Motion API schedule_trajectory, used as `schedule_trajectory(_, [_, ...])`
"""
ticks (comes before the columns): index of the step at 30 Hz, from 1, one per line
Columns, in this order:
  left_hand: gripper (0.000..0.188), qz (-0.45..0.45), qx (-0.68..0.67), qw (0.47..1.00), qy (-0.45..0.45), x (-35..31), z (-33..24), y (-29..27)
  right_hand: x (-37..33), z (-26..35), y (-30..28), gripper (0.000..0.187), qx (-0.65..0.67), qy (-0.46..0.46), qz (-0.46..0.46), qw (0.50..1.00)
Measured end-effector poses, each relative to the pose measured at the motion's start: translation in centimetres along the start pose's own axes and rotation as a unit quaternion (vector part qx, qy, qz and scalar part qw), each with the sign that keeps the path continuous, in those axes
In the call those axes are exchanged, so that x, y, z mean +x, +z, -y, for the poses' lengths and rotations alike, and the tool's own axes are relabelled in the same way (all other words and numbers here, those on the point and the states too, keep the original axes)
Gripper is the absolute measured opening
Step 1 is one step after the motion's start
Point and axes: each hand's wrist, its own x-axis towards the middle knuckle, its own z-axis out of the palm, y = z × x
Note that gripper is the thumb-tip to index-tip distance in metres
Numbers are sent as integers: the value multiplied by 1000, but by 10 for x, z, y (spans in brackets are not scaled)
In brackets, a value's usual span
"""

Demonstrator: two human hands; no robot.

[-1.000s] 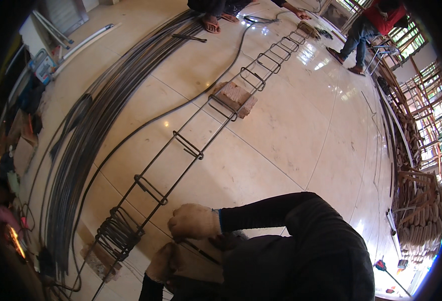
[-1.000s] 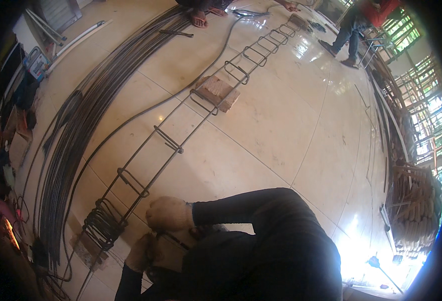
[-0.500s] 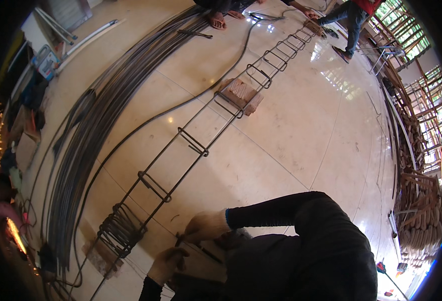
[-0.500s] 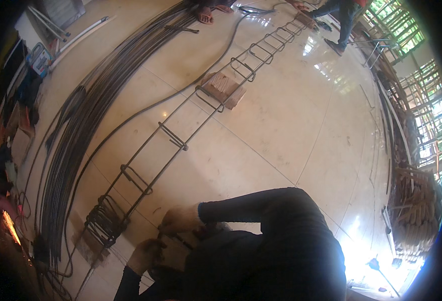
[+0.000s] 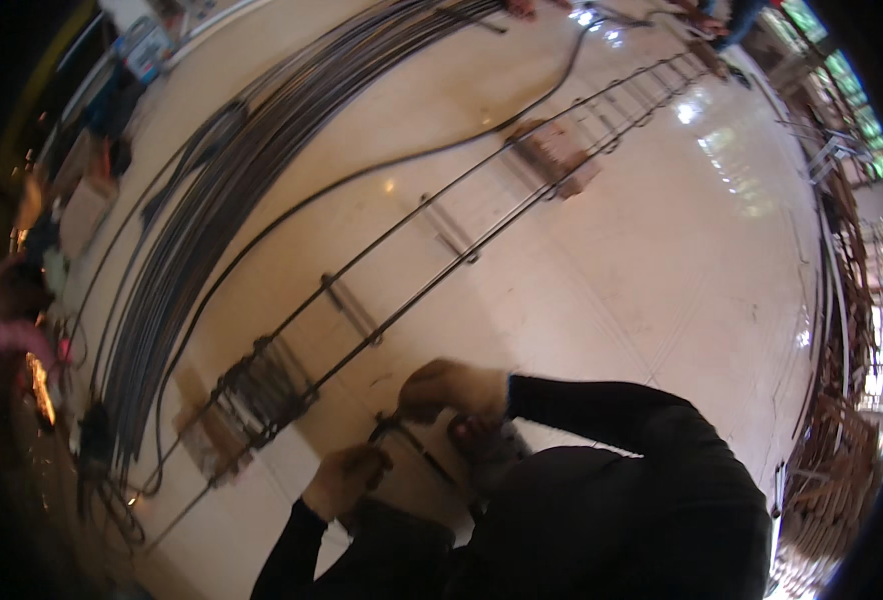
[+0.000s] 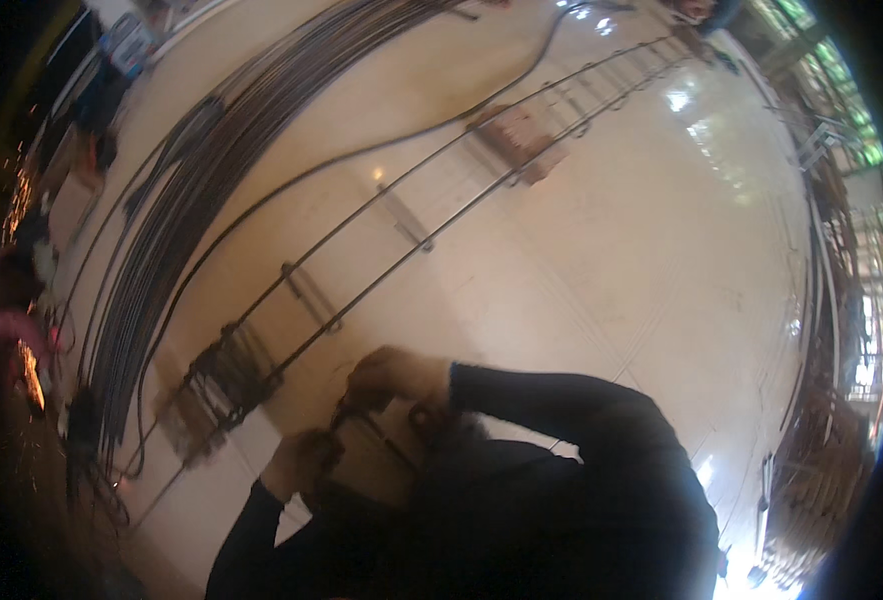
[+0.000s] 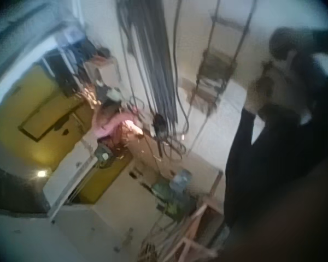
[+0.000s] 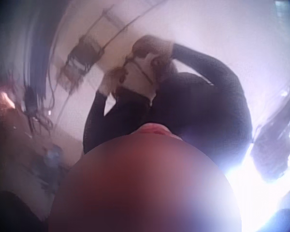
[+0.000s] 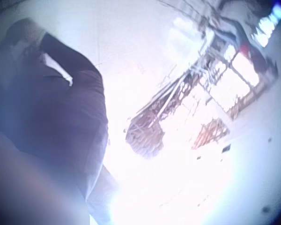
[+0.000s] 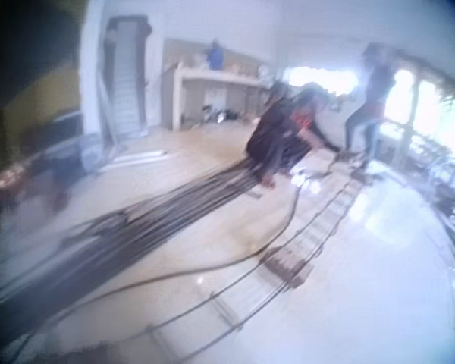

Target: The person assembles a metal ladder-like frame by tying thin wire around the intersections of the rungs and side rails. They use pliers to twist and secure the wire, working along the length of the frame on the floor.

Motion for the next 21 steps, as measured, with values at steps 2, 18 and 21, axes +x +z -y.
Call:
schedule_trajectory(2, [24, 24, -162, 986, -2, -9, -6, -5, 0, 5, -18, 37, -54, -70, 49, 995])
schedule_trajectory(18, [51, -341, 262, 865, 256, -18, -56, -8, 17, 49, -22, 29, 108, 176, -61, 976])
schedule_trajectory(21, [36, -268, 149, 930, 200, -7, -65, 11, 25, 48, -12, 28, 37, 184, -18, 982])
